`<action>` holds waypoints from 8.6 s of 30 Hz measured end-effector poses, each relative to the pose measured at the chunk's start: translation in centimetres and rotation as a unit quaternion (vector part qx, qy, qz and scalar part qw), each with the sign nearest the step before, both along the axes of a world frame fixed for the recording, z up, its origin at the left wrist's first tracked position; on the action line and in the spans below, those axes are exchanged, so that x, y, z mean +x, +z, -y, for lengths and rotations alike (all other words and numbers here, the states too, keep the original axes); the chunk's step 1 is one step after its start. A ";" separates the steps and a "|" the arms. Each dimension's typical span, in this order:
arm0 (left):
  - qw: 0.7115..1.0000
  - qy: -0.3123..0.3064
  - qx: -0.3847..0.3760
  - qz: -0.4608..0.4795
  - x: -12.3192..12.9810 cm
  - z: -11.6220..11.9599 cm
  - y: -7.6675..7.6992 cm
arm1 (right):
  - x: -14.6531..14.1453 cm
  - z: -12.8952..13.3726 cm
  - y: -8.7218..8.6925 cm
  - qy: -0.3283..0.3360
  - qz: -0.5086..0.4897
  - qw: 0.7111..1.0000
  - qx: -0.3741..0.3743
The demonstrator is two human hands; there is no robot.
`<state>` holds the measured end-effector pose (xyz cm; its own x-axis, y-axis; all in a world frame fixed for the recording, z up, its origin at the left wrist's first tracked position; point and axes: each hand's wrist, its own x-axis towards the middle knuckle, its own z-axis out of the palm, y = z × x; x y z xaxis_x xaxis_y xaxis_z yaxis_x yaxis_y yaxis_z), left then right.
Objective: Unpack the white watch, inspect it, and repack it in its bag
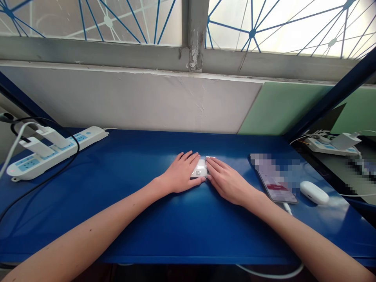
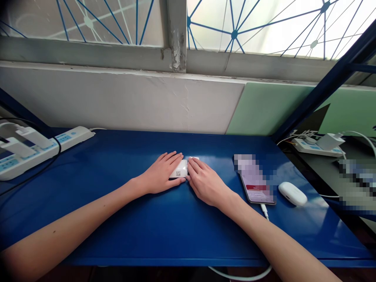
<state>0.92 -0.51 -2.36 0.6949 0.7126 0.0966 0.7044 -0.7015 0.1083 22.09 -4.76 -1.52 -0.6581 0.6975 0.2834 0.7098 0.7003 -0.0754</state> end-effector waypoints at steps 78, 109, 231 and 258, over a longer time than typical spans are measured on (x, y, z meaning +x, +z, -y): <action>0.939 -0.040 0.152 0.305 -0.5 0.7 0.8 | 2.8 -3.1 0.2 -0.147 -0.340 0.927 -0.060; 0.997 -0.027 -0.048 0.048 -0.8 -0.5 0.4 | 3.3 -2.1 0.6 -0.028 -0.036 0.986 -0.158; 0.994 0.036 -0.068 0.073 -1.2 -0.9 1.0 | 5.4 -3.1 2.0 -0.065 -0.078 0.971 -0.215; 0.992 0.063 -0.015 0.106 -1.4 -1.3 0.7 | 5.4 -3.1 1.9 -0.064 -0.065 0.977 -0.193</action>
<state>-0.44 0.76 -1.66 0.5660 0.7974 0.2093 0.7454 -0.6035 0.2832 27.45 -1.63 0.36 -0.5351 0.8428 0.0581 0.7565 0.5086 -0.4111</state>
